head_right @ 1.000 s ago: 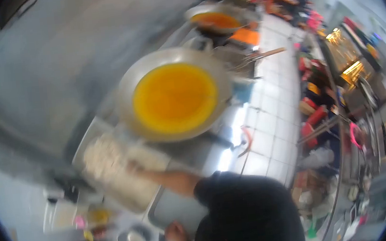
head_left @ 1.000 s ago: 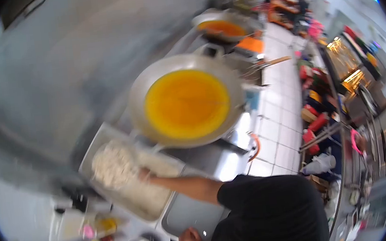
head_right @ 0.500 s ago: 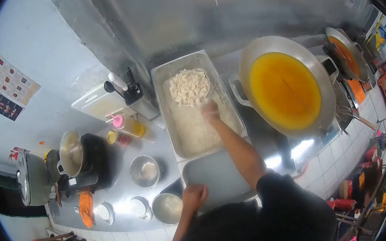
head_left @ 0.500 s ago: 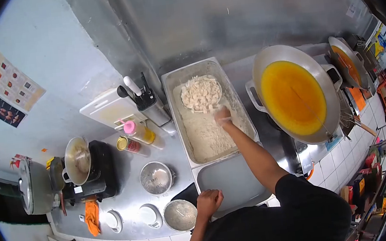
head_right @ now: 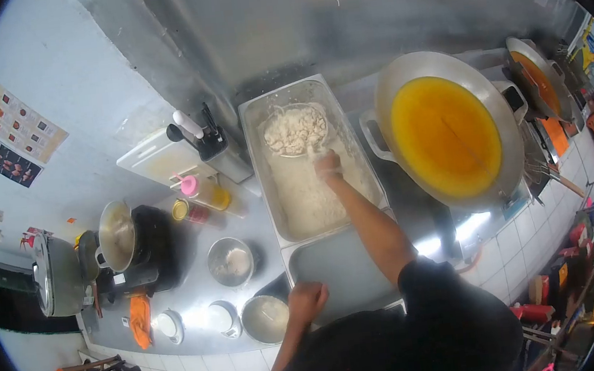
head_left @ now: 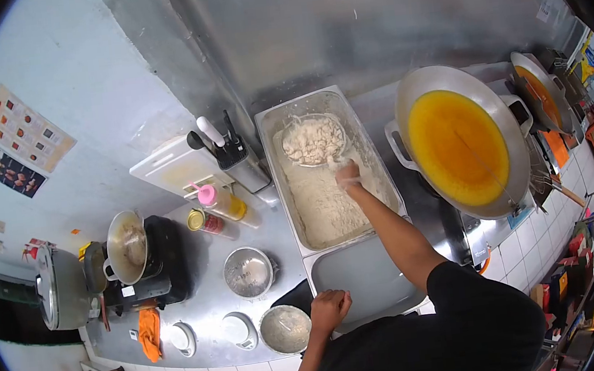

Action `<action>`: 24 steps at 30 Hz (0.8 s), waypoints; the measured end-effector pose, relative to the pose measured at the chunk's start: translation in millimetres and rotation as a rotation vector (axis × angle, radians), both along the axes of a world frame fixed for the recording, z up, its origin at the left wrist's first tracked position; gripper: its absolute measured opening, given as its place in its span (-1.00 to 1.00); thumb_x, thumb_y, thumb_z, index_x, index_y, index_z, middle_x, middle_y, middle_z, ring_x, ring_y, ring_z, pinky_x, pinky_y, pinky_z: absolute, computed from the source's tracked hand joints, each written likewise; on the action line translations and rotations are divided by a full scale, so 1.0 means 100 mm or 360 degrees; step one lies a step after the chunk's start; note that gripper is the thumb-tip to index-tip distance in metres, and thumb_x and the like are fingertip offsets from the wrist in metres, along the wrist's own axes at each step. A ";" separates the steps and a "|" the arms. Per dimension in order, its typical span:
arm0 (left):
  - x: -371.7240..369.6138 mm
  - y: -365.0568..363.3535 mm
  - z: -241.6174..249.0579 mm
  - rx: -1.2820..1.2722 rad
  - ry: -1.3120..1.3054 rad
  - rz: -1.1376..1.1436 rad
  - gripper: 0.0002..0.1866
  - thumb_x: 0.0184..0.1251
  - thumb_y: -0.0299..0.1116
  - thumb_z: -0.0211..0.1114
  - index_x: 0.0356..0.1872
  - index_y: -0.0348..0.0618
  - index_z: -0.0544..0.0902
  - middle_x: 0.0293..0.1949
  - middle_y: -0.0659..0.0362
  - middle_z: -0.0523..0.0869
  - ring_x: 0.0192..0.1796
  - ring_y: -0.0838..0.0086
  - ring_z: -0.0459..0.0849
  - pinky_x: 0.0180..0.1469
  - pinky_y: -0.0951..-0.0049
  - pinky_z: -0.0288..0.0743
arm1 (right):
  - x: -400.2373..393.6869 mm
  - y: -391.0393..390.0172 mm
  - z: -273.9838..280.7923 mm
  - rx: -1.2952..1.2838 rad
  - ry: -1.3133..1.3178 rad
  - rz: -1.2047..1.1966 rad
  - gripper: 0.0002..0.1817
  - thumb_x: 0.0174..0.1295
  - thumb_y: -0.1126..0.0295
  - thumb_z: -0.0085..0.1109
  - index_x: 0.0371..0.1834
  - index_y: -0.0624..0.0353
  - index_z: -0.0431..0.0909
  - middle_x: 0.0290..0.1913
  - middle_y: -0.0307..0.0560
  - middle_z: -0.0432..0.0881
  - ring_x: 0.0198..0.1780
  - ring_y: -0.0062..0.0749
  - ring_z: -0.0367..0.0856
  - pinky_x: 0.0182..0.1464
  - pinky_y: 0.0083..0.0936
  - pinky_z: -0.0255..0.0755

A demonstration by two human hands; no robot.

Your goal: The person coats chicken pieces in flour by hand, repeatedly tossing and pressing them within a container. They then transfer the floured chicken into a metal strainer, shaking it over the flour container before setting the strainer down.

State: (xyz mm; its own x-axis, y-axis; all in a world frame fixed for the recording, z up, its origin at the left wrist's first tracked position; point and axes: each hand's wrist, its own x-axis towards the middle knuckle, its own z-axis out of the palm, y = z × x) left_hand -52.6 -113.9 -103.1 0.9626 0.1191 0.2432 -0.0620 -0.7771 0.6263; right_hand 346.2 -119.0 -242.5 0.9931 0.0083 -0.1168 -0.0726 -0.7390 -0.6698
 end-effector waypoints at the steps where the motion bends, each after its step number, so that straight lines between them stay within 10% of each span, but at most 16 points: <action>1: 0.05 0.03 0.01 0.0011 0.0014 0.0008 -0.71 0.33 -0.34 0.35 -0.60 -0.12 0.57 -0.63 0.14 0.59 -0.53 0.22 0.62 -0.38 0.22 0.50 | -0.06 -0.04 0.11 0.0027 -0.0005 -0.0018 -0.51 0.22 0.05 0.30 0.01 0.25 0.61 -0.01 0.29 0.72 0.04 0.23 0.71 0.10 -0.04 0.60; 8: 0.06 0.01 -0.03 -0.0022 0.0025 0.0006 -0.71 0.33 -0.34 0.36 -0.60 -0.12 0.57 -0.63 0.14 0.58 -0.52 0.23 0.63 -0.38 0.21 0.50 | 0.18 0.02 -0.50 -0.0047 -0.0220 0.0181 -0.56 0.22 0.21 0.25 0.04 0.31 0.57 -0.11 0.26 0.70 0.03 0.22 0.67 0.08 -0.07 0.56; 24: -0.01 0.00 -0.04 0.0008 0.0032 0.0002 -0.70 0.34 -0.32 0.35 -0.60 -0.13 0.56 -0.62 0.12 0.60 -0.51 0.20 0.65 -0.37 0.21 0.52 | 0.05 0.16 0.24 0.0135 0.0016 0.0023 -0.51 0.23 0.06 0.36 0.13 0.12 0.65 0.06 0.25 0.73 0.12 0.26 0.69 0.19 -0.04 0.56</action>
